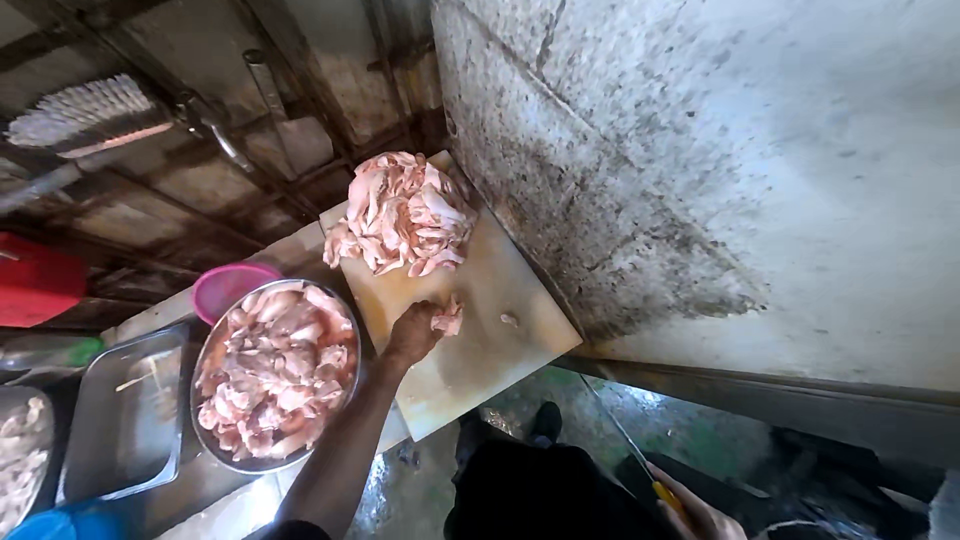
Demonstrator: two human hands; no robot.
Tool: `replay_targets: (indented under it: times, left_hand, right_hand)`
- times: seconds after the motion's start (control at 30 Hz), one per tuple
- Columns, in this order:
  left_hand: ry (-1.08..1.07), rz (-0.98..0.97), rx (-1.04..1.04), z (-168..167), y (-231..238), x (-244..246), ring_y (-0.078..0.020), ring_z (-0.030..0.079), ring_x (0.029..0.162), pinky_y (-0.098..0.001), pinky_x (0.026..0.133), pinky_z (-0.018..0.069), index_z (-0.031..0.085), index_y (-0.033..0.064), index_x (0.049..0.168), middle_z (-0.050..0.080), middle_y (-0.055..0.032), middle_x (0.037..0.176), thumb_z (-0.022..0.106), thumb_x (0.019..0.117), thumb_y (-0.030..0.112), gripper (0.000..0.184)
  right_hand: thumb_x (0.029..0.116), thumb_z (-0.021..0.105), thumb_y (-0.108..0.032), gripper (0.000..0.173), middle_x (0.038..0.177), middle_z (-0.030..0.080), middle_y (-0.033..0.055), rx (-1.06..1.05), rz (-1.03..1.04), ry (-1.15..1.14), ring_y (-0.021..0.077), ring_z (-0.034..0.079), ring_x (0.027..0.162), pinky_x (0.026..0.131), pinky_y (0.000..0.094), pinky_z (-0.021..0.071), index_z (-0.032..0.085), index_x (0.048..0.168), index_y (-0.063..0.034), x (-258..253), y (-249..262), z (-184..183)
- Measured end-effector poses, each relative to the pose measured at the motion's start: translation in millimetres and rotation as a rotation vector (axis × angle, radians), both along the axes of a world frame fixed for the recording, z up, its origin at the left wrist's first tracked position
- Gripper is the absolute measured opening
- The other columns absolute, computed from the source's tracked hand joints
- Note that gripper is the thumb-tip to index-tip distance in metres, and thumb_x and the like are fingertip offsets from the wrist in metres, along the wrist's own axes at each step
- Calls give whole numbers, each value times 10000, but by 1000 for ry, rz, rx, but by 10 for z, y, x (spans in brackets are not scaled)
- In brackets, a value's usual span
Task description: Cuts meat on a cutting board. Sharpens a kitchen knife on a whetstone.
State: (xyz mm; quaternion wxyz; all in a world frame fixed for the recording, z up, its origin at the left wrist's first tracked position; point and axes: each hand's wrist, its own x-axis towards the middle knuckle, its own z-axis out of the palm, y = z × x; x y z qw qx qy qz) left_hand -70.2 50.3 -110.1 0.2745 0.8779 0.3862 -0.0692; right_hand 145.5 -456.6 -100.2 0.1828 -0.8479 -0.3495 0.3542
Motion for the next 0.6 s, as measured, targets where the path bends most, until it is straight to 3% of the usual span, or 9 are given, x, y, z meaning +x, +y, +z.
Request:
replay_targets:
  times: [0.07, 0.13, 0.27, 0.4, 0.5, 0.6]
  left_hand:
    - [-76, 25, 25, -88, -83, -44, -311, 669, 1099, -508, 973, 560, 732, 91, 1161, 698, -133, 1154, 789, 860, 115, 308]
    - [-170, 128, -31, -79, -111, -92, -260, 700, 992, -475, 910, 587, 742, 72, 1092, 721, -115, 1073, 780, 867, 72, 228]
    - [-224, 375, -196, -58, -91, -213, -208, 728, 906, -457, 870, 604, 747, 82, 1072, 752, -91, 1014, 768, 923, 140, 162]
    - [-294, 495, -290, -177, -50, -363, -196, 713, 849, -455, 833, 595, 758, 89, 1049, 747, -80, 945, 728, 961, 168, 122]
    - [-171, 463, -147, -76, -75, -300, -229, 724, 941, -477, 884, 590, 754, 104, 1081, 753, -89, 1017, 693, 968, 149, 136]
    - [-8, 277, -3, 150, -187, -29, -311, 589, 1265, -508, 1068, 492, 662, 153, 1342, 659, -106, 1325, 678, 949, 209, 398]
  right_hand:
    - [1011, 604, -224, 448, 1134, 747, 202, 27, 11, -7, 356, 743, 935, 863, 577, 580, 606, 1446, -118, 5, 72, 42]
    - [1008, 605, -221, 447, 1140, 744, 207, 42, 15, -13, 359, 742, 942, 871, 573, 579, 611, 1439, -101, 4, 138, 92]
    - [1005, 610, -223, 450, 1130, 746, 209, 29, 21, -6, 364, 742, 940, 866, 581, 576, 612, 1442, -117, 1, 201, 99]
    - [1014, 598, -235, 455, 1147, 740, 213, 13, 28, 24, 357, 738, 974, 901, 571, 567, 600, 1448, -97, -11, 249, 105]
    - [1017, 599, -242, 454, 1144, 740, 215, 5, 18, 26, 365, 737, 968, 898, 574, 568, 599, 1451, -111, -24, 219, 77]
    - [1021, 601, -269, 460, 1121, 743, 211, -14, -31, 29, 362, 737, 939, 876, 572, 573, 594, 1461, -137, -74, 134, 24]
